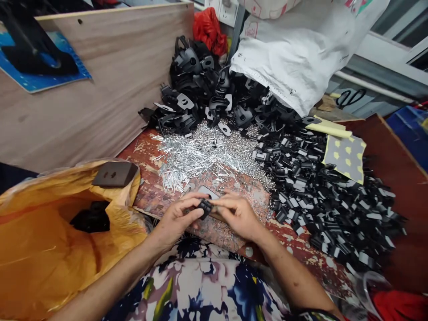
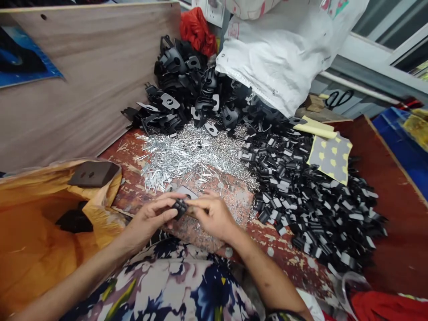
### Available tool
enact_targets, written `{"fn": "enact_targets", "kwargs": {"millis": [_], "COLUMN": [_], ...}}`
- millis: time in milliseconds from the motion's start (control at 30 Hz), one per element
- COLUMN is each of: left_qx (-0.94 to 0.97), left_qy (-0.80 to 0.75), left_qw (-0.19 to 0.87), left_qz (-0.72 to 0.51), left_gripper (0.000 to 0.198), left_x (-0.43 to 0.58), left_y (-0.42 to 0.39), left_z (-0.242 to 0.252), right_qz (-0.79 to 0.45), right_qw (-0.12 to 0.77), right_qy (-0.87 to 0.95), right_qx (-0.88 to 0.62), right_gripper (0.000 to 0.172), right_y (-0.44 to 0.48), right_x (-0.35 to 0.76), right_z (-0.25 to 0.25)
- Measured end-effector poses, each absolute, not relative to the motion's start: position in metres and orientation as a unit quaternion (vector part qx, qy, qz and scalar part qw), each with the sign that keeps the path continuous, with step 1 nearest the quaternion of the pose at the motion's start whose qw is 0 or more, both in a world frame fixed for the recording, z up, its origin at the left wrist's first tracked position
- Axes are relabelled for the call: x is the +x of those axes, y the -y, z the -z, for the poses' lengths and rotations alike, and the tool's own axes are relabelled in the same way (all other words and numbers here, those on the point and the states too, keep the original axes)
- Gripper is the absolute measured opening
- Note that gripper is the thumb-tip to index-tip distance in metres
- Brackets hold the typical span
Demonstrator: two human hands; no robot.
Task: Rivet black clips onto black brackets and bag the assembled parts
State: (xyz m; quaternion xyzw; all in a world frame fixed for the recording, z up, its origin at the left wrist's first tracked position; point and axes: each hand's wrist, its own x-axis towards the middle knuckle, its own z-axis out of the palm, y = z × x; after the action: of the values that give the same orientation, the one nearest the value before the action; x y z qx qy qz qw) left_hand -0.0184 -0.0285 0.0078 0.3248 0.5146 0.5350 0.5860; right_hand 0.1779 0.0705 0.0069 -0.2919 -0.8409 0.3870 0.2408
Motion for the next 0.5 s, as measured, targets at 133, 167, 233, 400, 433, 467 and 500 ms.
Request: {"fn": "enact_targets", "kwargs": {"millis": [133,167,233,400,433,467,500], "left_qx": [0.281,0.279,0.28,0.269,0.264,0.26,0.257], "left_qy": [-0.524,-0.527,-0.532,-0.528,-0.526,-0.523,-0.521], "left_qw": [0.573,0.57,0.569,0.59,0.599,0.608,0.617], "left_qz": [-0.564,-0.565,-0.562,-0.548,-0.543,-0.538,-0.532], "left_gripper": [0.011,0.01,0.011,0.015,0.016,0.018,0.019], "left_x": [-0.023,-0.024,-0.024,-0.024,-0.023,-0.022,-0.021], "left_y": [0.032,0.033,0.034,0.033,0.033,0.033,0.031], "left_z": [0.0,0.0,0.0,0.003,0.005,0.006,0.006], "right_qz": [-0.087,-0.029,0.034,0.036,0.02,-0.005,-0.045], "right_qw": [0.205,0.183,0.139,0.107,0.117,0.138,0.173], "right_qy": [0.878,0.882,0.894,0.919,0.92,0.917,0.91], "right_qx": [-0.424,-0.433,-0.423,-0.377,-0.374,-0.373,-0.374], "right_gripper": [0.021,0.018,0.014,0.021,0.022,0.022,0.02], "right_y": [-0.13,-0.141,-0.156,-0.161,-0.16,-0.157,-0.153], "right_x": [0.189,0.19,0.191,0.195,0.197,0.198,0.199], "right_z": [-0.008,-0.006,0.001,0.01,0.009,0.007,0.003]}}
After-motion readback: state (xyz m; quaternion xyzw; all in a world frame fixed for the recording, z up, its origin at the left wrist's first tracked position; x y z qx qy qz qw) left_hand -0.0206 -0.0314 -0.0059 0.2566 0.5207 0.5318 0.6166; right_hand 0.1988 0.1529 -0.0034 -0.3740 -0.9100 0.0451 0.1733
